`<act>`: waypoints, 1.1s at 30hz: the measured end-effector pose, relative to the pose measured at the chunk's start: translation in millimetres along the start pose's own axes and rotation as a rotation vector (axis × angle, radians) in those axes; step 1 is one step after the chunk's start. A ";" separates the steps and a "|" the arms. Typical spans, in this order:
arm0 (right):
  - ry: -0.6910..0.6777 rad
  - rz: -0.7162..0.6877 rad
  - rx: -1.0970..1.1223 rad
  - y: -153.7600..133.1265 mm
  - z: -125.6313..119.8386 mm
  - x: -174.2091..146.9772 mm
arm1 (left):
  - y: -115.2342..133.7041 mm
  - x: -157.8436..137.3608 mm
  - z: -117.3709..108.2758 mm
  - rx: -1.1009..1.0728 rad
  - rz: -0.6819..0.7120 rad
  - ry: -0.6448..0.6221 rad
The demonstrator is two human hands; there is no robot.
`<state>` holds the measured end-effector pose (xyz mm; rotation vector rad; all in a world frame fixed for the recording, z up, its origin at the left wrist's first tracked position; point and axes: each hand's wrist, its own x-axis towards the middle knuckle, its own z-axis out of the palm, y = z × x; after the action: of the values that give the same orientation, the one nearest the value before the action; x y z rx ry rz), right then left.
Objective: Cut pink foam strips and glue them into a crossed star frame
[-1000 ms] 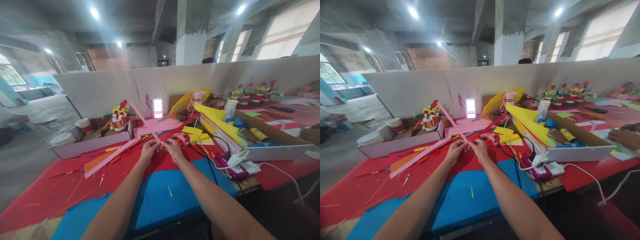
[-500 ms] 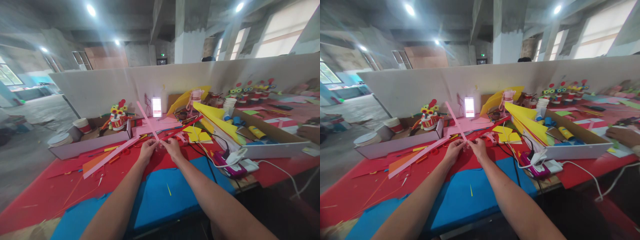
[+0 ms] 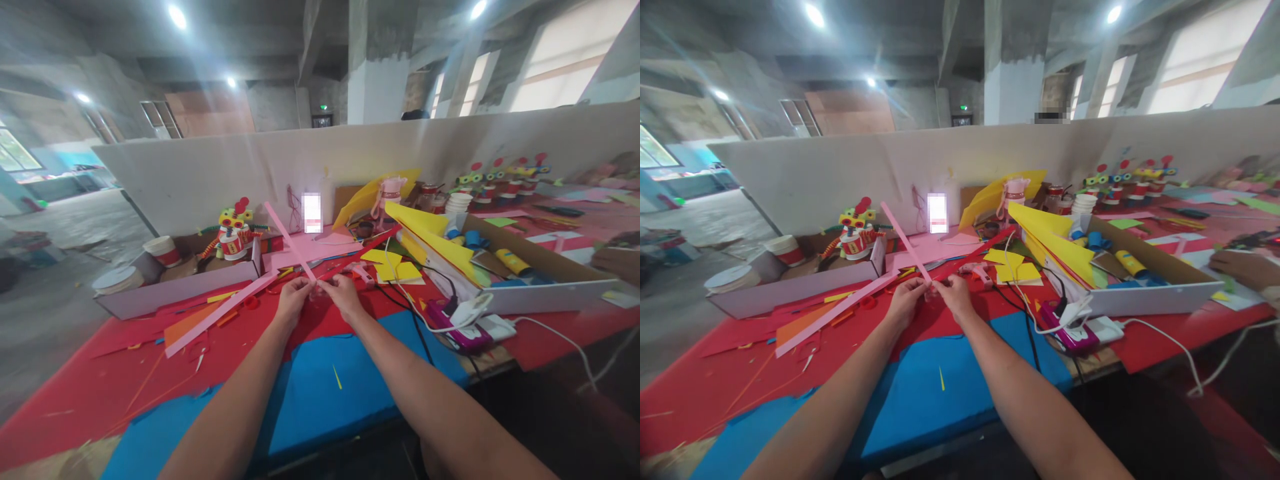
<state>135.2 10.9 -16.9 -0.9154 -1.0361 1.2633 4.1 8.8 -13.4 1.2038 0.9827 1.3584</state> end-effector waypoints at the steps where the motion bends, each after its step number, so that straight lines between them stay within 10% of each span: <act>1: -0.021 0.011 0.031 0.5 0.0 0.6 | 0.0 0.3 -0.4 -0.007 -0.003 0.004; 33: -0.068 -0.039 0.005 6.7 -3.6 1.6 | -3.1 -1.7 1.1 -0.089 -0.113 0.004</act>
<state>136.7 13.2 -24.1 -0.8498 -1.0991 1.2716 5.6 7.5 -16.5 1.0637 0.9682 1.3024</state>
